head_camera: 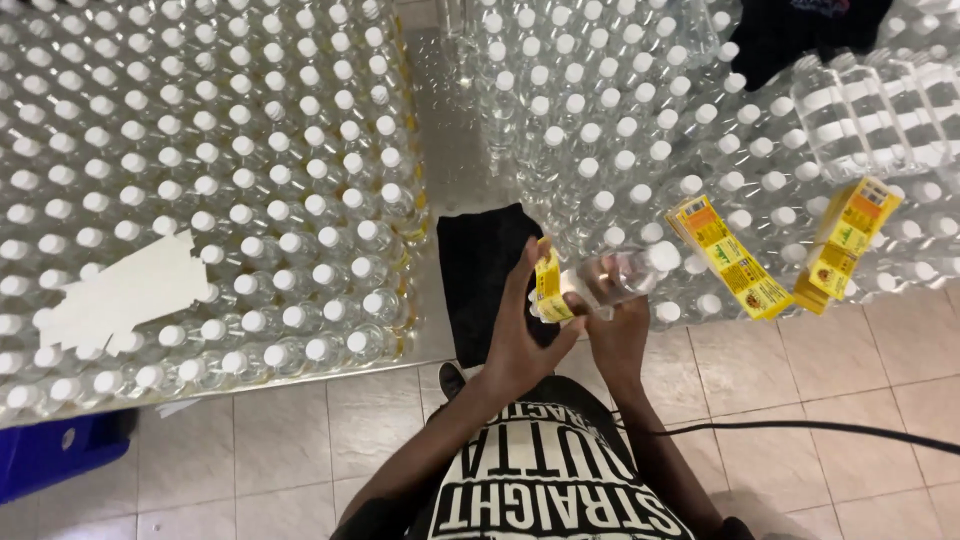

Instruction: The person picks up a plastic bottle and places it on a black cloth. They then pick up a yellow label, wrap it around the bottle, and smooth it down. This process is repeated for multiple bottles.

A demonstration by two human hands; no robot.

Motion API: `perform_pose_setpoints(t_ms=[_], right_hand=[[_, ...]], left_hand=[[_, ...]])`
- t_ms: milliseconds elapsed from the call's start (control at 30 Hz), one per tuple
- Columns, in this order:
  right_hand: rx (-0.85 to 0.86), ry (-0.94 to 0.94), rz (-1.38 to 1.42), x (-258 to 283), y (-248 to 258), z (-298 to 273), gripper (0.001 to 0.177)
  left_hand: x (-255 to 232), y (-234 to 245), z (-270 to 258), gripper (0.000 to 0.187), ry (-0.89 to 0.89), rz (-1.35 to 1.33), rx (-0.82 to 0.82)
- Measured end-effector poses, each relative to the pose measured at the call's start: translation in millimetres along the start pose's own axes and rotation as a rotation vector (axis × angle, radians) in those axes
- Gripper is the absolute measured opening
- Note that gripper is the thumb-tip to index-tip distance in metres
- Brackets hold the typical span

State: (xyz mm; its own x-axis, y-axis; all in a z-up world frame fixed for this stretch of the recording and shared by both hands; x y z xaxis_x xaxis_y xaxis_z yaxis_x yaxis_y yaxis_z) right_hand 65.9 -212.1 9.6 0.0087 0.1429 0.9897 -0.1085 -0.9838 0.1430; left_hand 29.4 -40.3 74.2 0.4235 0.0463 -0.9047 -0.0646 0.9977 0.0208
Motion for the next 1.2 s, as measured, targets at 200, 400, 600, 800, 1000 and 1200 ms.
perform_pose_setpoints(t_ms=[200, 400, 600, 800, 1000, 1200], right_hand=[[-0.091, -0.014, 0.185, 74.4, -7.8, -17.7, 0.076], [0.071, 0.076, 0.104, 31.9, -19.9, -20.9, 0.078], [0.35, 0.219, -0.143, 39.7, -50.1, -31.6, 0.104], [0.671, 0.069, -0.277, 2.9, -88.6, -27.6, 0.118], [0.752, -0.032, -0.268, -51.0, -120.6, -14.9, 0.116], [0.663, 0.011, -0.147, -98.1, -205.3, 28.5, 0.101]], left_hand=[[28.8, -27.4, -31.6, 0.075, -0.219, 0.716, 0.103], [46.3, -12.6, -36.7, 0.058, -0.272, 0.767, -0.163], [82.8, 11.5, -60.0, 0.055, -0.126, 0.534, -0.12], [149.1, 32.9, -97.4, 0.047, 0.102, 0.246, -0.038], [208.4, 60.4, -130.0, 0.06, 0.285, 0.504, -0.09], [245.3, 89.5, -211.7, 0.099, 1.002, 0.129, 0.069]])
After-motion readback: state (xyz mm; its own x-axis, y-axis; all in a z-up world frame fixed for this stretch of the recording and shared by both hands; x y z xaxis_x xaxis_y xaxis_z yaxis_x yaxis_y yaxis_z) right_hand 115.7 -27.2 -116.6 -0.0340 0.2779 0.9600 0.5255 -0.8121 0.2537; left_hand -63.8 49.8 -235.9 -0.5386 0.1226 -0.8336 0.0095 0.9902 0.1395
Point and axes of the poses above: each hand's wrist, its own z-axis towards the middle knuckle, its own y-axis out of the back of the hand, x = y × z, the point moved 9 cm from there along z, towards the middle knuckle, and after that the axes turned 3 degrees about x, right-handed, at the moved point
